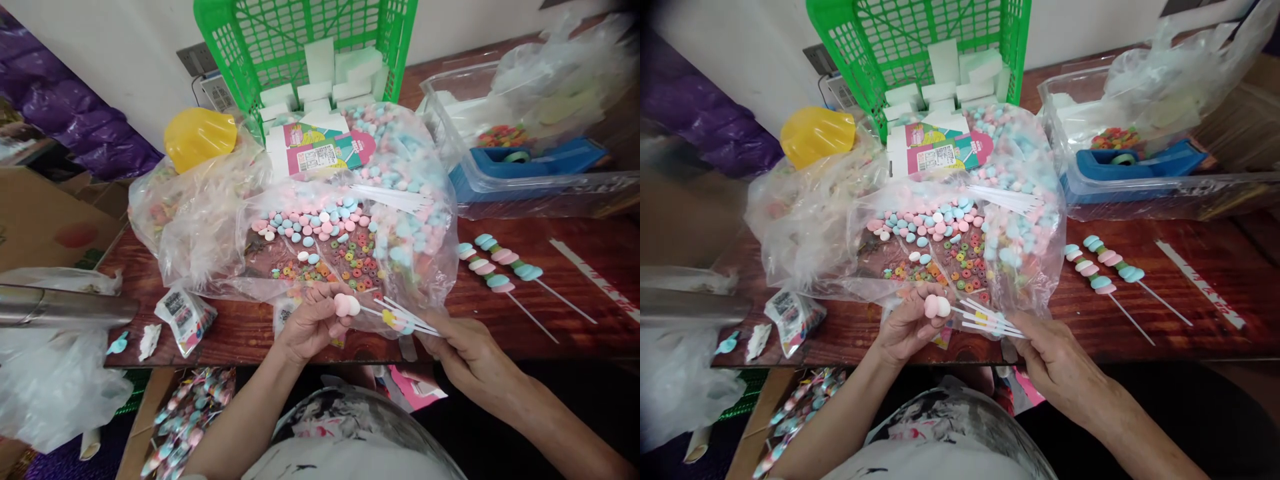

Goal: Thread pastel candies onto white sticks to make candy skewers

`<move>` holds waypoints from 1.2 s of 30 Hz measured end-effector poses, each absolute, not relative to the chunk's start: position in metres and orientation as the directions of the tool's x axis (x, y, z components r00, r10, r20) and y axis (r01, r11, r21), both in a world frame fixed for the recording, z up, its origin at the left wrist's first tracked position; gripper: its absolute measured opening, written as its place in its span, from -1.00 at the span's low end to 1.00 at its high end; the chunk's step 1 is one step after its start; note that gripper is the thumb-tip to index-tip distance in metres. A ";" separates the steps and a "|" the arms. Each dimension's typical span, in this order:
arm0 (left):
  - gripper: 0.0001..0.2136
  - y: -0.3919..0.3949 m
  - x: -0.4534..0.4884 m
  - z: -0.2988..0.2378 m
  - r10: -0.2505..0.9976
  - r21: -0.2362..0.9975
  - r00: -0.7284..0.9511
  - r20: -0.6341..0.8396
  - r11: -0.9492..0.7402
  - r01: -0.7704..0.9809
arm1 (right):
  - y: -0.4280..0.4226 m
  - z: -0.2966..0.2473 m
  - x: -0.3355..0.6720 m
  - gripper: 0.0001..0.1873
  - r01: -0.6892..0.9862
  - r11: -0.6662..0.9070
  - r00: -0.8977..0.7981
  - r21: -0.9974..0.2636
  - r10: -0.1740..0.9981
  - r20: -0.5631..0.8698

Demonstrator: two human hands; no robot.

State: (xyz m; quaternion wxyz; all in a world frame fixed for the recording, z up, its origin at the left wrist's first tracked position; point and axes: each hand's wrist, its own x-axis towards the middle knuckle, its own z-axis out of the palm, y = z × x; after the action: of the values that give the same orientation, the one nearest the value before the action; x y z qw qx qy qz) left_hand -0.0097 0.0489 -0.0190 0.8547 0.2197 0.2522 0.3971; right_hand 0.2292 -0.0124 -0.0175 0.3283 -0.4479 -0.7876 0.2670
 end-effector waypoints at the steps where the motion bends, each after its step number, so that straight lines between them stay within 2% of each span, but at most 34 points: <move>1: -0.72 0.048 -0.010 -0.019 0.787 0.578 0.557 -0.265 0.592 -0.562 | -0.013 -0.018 0.229 -0.81 0.536 0.464 -0.384 -0.705 0.878 0.286; 9: -0.70 0.048 -0.013 -0.027 0.760 0.590 0.574 -0.305 0.624 -0.512 | -0.017 -0.030 0.235 -0.68 0.633 0.548 -0.382 -0.546 0.835 0.396; 12: -0.73 0.048 -0.013 -0.029 0.752 0.593 0.578 -0.316 0.633 -0.498 | -0.016 -0.028 0.235 -0.67 0.642 0.580 -0.425 -0.501 0.813 0.397; 16: -0.74 0.047 -0.012 -0.031 0.751 0.601 0.559 -0.352 0.639 -0.480 | -0.014 -0.021 0.232 -0.68 0.627 0.588 -0.495 -0.512 0.807 0.322; 23: -0.77 0.043 -0.010 -0.032 0.722 0.601 0.604 -0.339 0.660 -0.451 | -0.013 -0.017 0.236 -0.62 0.588 0.565 -0.490 -0.579 0.818 0.300; 29: -0.76 0.039 -0.009 -0.037 0.704 0.603 0.633 -0.322 0.668 -0.437 | -0.014 -0.022 0.238 -0.61 0.561 0.587 -0.522 -0.584 0.798 0.301; 36: -0.76 0.032 -0.007 -0.032 0.702 0.577 0.639 -0.314 0.676 -0.459 | -0.012 -0.025 0.232 -0.60 0.537 0.634 -0.516 -0.556 0.769 0.378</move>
State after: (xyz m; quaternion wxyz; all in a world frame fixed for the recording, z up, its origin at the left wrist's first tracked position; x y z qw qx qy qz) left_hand -0.0068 0.0324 -0.0317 0.8759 0.2289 0.2657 0.3313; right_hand 0.2315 -0.0121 -0.0246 0.3074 -0.3841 -0.8500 0.1883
